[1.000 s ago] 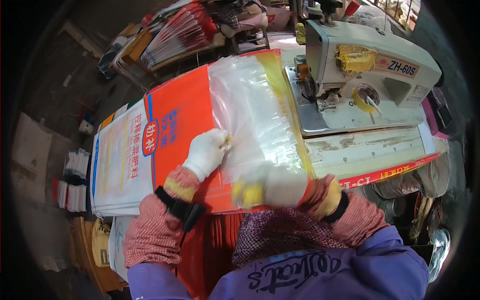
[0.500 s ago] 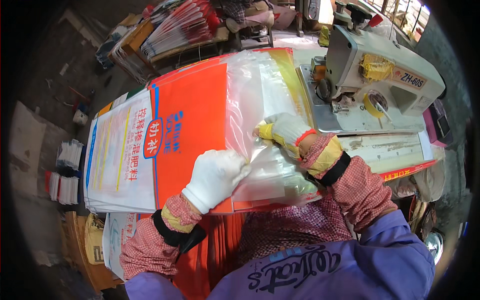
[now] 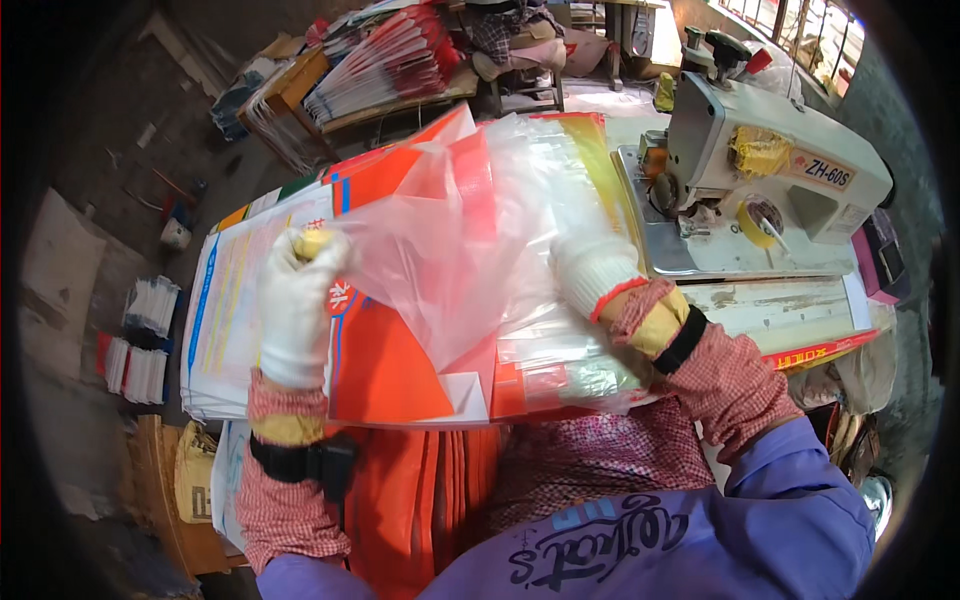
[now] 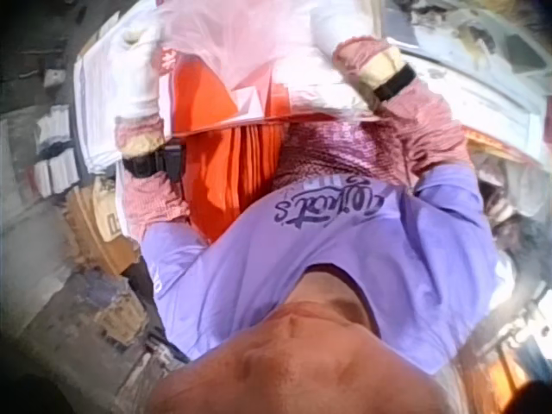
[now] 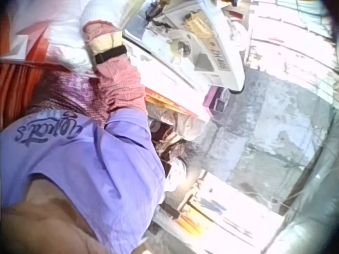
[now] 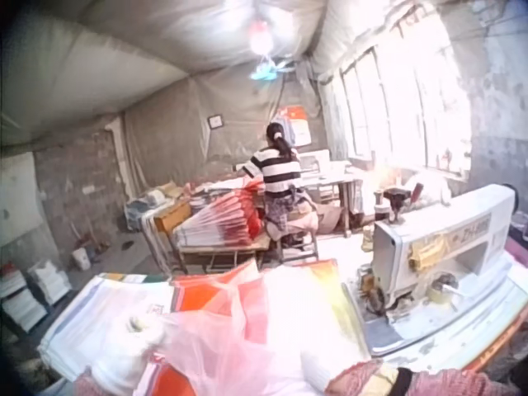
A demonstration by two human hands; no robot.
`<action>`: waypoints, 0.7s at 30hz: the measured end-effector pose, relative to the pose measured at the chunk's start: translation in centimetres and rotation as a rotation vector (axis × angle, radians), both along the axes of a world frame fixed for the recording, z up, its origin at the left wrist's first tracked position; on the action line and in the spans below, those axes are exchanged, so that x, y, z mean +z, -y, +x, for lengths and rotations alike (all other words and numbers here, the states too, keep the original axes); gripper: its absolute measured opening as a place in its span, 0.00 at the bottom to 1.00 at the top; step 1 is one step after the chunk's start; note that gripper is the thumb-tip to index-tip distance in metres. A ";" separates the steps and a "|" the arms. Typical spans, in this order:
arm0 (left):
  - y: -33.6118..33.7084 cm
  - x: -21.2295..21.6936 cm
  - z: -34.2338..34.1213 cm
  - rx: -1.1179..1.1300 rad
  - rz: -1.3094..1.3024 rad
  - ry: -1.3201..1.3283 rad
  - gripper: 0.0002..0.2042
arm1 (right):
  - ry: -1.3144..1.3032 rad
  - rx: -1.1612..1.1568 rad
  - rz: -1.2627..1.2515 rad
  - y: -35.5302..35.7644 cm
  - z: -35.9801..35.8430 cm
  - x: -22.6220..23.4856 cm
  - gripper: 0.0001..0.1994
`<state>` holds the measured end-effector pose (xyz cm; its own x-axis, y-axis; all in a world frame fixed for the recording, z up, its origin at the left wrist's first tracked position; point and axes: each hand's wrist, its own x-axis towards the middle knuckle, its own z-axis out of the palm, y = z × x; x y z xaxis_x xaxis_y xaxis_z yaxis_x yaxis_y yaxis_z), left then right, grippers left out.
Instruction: Inserting inner plastic liners into industrial woven bags and stacking them.
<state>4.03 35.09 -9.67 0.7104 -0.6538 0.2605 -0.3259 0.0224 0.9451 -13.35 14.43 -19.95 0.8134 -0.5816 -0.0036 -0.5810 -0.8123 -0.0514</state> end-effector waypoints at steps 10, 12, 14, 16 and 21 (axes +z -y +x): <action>-3.5 -1.9 -8.9 -0.430 0.495 0.600 0.04 | 0.582 0.702 0.026 -2.3 6.3 1.5 0.09; -4.1 -4.1 -11.2 -0.948 0.566 0.612 0.04 | 1.311 0.398 1.039 6.2 11.1 -11.4 0.07; -8.6 -6.7 -12.7 -1.212 0.864 0.672 0.04 | 0.896 0.093 0.726 4.0 11.9 -6.2 0.10; -8.2 -5.7 -11.9 -1.258 0.859 0.357 0.07 | 1.217 -0.061 1.251 1.1 10.8 -3.9 0.12; 5.3 2.5 -9.6 -0.876 0.467 0.927 0.06 | 1.367 -0.095 1.813 0.4 14.4 -10.1 0.15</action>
